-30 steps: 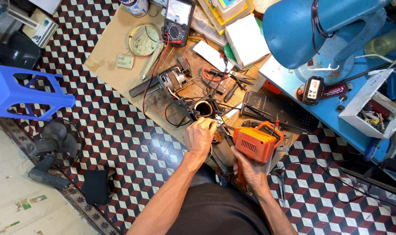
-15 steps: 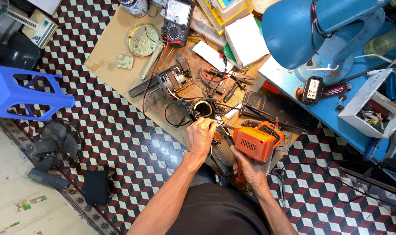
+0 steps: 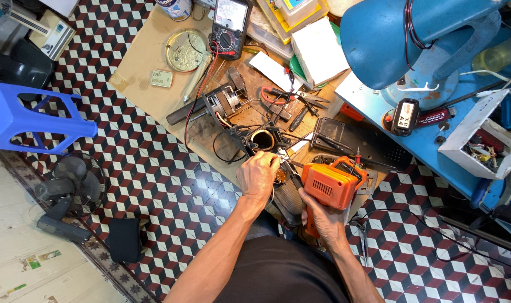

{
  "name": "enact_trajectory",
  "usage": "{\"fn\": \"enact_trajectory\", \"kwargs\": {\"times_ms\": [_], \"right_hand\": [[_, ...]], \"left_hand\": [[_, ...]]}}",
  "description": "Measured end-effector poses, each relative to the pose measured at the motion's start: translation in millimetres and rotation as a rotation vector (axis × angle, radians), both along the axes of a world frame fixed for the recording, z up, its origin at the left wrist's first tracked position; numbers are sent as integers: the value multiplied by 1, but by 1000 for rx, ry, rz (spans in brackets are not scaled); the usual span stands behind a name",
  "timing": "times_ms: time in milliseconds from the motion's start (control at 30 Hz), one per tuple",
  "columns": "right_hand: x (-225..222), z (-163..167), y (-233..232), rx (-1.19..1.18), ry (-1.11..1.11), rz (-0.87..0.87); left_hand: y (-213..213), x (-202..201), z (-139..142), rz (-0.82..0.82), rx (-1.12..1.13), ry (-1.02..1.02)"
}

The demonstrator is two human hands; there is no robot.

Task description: The person works on a disassembled handheld vacuum cleaner, using a multimeter to test electrical components and a heat gun to apply heat to the motor area. They repeatedly plug in and unplug the device to test functionality while manipulating internal wiring.

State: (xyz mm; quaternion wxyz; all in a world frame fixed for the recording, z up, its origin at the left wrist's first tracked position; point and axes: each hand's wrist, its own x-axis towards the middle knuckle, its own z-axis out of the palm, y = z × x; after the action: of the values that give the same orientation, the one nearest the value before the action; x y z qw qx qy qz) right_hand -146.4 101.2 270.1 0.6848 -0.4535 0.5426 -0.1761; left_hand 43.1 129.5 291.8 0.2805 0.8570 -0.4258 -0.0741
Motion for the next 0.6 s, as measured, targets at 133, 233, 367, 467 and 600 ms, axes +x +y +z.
{"fn": "enact_trajectory", "kwargs": {"times_ms": [133, 233, 367, 467, 600], "right_hand": [[0, 0, -1, 5, 15, 0], [-2, 0, -1, 32, -9, 6], [-3, -1, -4, 18, 4, 11], [-3, -2, -4, 24, -9, -4], [-3, -3, -3, 29, -23, 0]], "left_hand": [[0, 0, 1, 6, 38, 30], [0, 0, 1, 6, 34, 33], [-3, -2, 1, 8, 46, 39], [-3, -2, 1, 8, 39, 44], [-3, -1, 0, 7, 39, 43]]}}
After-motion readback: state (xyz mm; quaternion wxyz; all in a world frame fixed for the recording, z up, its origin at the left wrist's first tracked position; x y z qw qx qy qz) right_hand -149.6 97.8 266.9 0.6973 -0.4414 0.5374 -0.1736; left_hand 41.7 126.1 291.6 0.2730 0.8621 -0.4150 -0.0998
